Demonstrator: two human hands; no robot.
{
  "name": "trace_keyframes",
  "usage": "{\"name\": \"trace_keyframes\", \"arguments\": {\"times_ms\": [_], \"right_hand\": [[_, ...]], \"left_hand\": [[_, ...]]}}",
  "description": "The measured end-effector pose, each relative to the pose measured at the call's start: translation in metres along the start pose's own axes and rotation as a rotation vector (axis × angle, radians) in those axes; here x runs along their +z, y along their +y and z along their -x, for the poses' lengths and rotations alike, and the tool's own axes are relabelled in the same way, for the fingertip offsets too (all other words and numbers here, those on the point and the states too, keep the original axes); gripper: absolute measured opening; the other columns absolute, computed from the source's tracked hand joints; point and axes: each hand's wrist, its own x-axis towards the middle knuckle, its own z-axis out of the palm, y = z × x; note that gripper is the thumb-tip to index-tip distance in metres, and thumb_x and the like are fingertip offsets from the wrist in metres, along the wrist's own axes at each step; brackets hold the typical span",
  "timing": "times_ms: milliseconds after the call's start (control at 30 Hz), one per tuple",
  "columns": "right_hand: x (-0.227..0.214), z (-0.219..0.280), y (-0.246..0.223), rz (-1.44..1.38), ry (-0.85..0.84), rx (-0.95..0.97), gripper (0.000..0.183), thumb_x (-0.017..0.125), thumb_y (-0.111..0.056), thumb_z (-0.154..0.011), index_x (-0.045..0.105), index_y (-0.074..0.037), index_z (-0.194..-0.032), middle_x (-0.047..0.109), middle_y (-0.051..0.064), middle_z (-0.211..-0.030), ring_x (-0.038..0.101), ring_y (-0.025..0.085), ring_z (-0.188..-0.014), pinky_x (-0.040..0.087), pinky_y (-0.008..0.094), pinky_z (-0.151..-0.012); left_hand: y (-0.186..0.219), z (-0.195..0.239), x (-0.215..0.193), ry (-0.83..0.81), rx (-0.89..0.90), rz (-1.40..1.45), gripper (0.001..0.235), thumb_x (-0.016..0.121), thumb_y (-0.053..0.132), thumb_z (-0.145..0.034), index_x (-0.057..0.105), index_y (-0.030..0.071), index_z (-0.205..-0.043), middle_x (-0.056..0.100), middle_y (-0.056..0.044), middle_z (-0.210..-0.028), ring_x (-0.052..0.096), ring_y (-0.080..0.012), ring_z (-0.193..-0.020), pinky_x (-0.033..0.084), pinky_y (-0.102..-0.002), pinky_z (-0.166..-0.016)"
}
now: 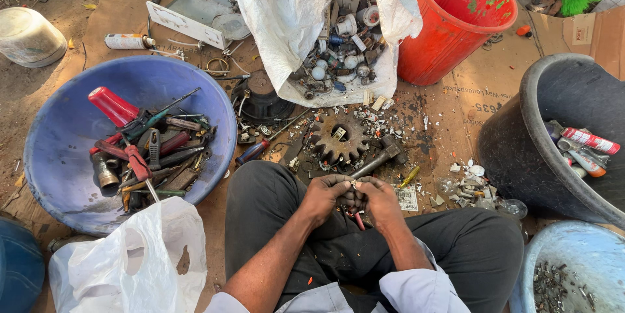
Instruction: The person sits on the ground and uses a hammer to strike and break apart small electronic components placed on a metal gear. The person repeatedly picks up pieces, positions them on the gear, and hits them with the hammer to separate parts.
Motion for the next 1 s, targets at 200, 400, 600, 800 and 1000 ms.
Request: {"name": "trace_keyframes", "arguments": {"times_ms": [200,400,600,800,1000], "right_hand": [[0.002,0.004,-0.005,0.108,-0.002,-0.063,0.014,0.069,-0.007,-0.092,0.071,0.005,-0.098,0.067,0.008,-0.075,0.064,0.017,-0.061,0.056,0.032,-0.055],[0.005,0.009,-0.009,0.018,0.002,-0.062,0.013,0.069,-0.009,-0.092,0.069,0.002,-0.099,0.066,0.007,-0.075,0.065,0.017,-0.061,0.057,0.033,-0.054],[0.008,0.012,-0.019,-0.154,0.110,-0.084,0.008,0.067,-0.005,-0.093,0.067,0.001,-0.098,0.066,0.009,-0.074,0.063,0.020,-0.059,0.056,0.039,-0.049],[-0.029,-0.014,-0.002,-0.308,0.313,-0.104,0.005,0.067,-0.011,-0.092,0.066,-0.006,-0.092,0.061,0.004,-0.070,0.058,0.017,-0.052,0.048,0.036,-0.043],[-0.071,-0.067,0.043,-0.235,0.395,-0.148,0.021,0.065,-0.019,-0.099,0.066,0.000,-0.091,0.061,0.009,-0.065,0.049,0.018,-0.042,0.039,0.035,-0.038]], "left_hand": [[-0.015,-0.010,-0.009,0.020,-0.089,0.260,0.020,0.059,0.008,-0.102,0.067,-0.009,-0.110,0.072,-0.016,-0.085,0.072,-0.0226,-0.070,0.063,-0.036,-0.069],[-0.017,-0.013,-0.011,-0.032,-0.088,0.254,0.050,0.049,0.034,-0.113,0.062,-0.015,-0.117,0.068,-0.020,-0.096,0.070,-0.0247,-0.081,0.063,-0.038,-0.075],[0.007,-0.004,-0.004,0.053,-0.176,0.510,0.090,0.022,0.063,-0.104,0.059,-0.017,-0.121,0.067,-0.030,-0.109,0.072,-0.0368,-0.100,0.063,-0.046,-0.089],[0.021,-0.001,0.012,0.060,-0.157,0.677,0.101,0.018,0.073,-0.098,0.060,-0.017,-0.119,0.066,-0.034,-0.117,0.067,-0.0447,-0.110,0.053,-0.055,-0.102],[0.005,-0.038,0.092,0.053,-0.130,0.644,0.088,0.025,0.065,-0.105,0.063,-0.014,-0.107,0.067,-0.033,-0.115,0.068,-0.0434,-0.111,0.054,-0.055,-0.104]]}}
